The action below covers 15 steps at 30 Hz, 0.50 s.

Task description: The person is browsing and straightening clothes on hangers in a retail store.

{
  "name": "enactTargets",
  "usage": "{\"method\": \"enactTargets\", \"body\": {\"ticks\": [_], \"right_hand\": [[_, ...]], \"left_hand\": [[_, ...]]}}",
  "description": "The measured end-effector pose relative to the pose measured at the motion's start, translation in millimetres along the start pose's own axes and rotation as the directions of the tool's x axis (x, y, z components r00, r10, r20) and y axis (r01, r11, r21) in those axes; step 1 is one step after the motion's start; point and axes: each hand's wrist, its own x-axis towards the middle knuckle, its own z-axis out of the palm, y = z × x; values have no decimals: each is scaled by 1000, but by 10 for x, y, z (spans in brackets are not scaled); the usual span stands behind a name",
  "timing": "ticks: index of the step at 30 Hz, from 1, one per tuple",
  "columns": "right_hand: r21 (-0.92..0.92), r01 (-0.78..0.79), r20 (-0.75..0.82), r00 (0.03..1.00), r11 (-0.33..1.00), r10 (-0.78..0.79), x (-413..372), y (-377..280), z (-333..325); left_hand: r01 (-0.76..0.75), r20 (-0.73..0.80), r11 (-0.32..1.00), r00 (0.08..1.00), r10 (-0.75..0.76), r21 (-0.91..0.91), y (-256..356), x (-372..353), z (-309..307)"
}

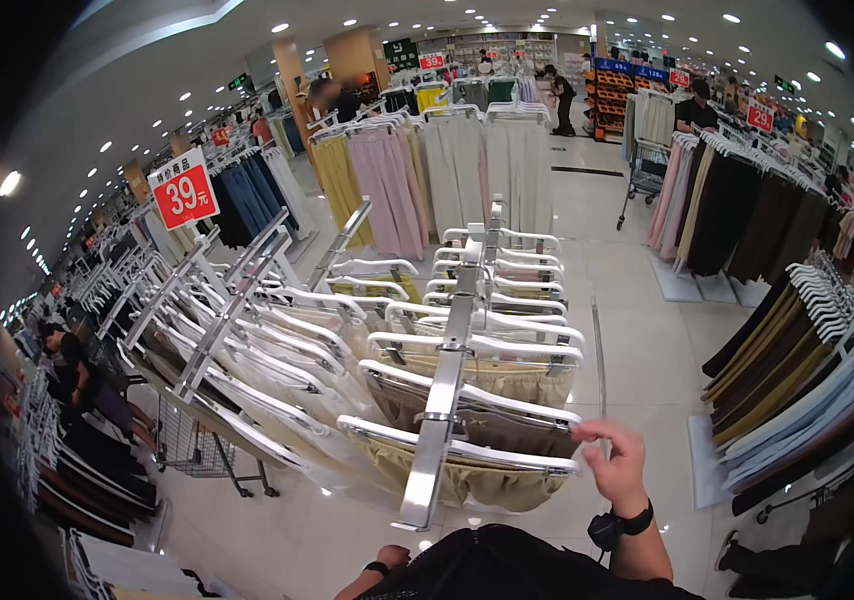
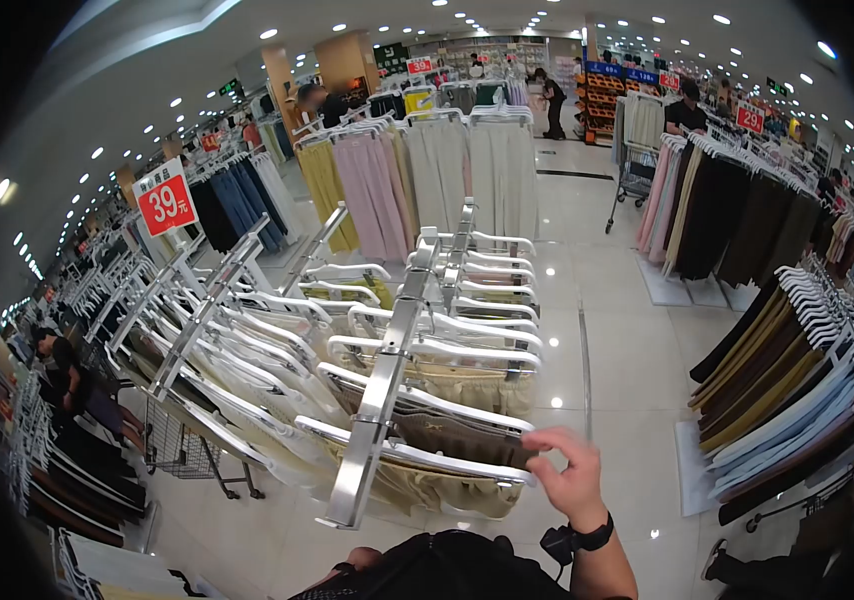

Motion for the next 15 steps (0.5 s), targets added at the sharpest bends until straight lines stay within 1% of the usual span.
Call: {"method": "enactTargets", "body": {"ticks": [1,2,3,4,5,6,7,8,9,10,11,12,13,14,15], "right_hand": [[1,-2,0,1000,1000,2,44,49,-32],[-36,-41,-78,996,999,38,90,97,-59],[-69,-80,-155,985,994,69,142,125,-91],[-71,-104,-142,985,992,93,203,137,-121],[-70,-101,-138,986,992,91,273,152,-128],[-82,-107,-122,988,991,97,346,172,-115],[-93,-113,-106,989,989,103,416,200,-104],[-92,-110,-101,990,990,101,480,240,-88],[-71,-134,-86,988,988,128,543,295,-64],[-50,-158,-70,986,986,154,607,358,-50],[-49,-155,-64,986,987,152,671,439,-36],[-38,-176,-35,984,984,174,729,522,-14],[-28,-197,-4,980,980,197,780,561,-2],[-27,-194,3,981,981,195,829,551,25],[-57,-163,-6,987,985,163,874,531,72]], "left_hand": [[-135,111,989,986,127,62,-377,283,199],[-281,222,955,941,255,96,-466,402,220],[-421,324,902,870,371,97,-486,430,164],[-155,238,985,962,134,72,-433,388,278],[137,126,990,983,-133,-25,-133,143,204],[367,13,915,929,-371,-165,761,-437,-247],[369,11,914,928,-372,-171,494,-324,-40],[206,-30,978,978,-206,6,241,-266,124],[37,-41,981,999,-29,189,68,-207,254],[389,-90,921,917,-388,-10,413,-348,167],[391,-92,920,916,-391,-16,349,-340,252],[351,-97,912,921,-377,-213,217,-342,393],[295,-106,867,925,-364,-402,113,-327,513],[297,-107,863,924,-368,-408,145,-356,529],[397,-25,770,882,-471,-499,211,-423,517]]}}
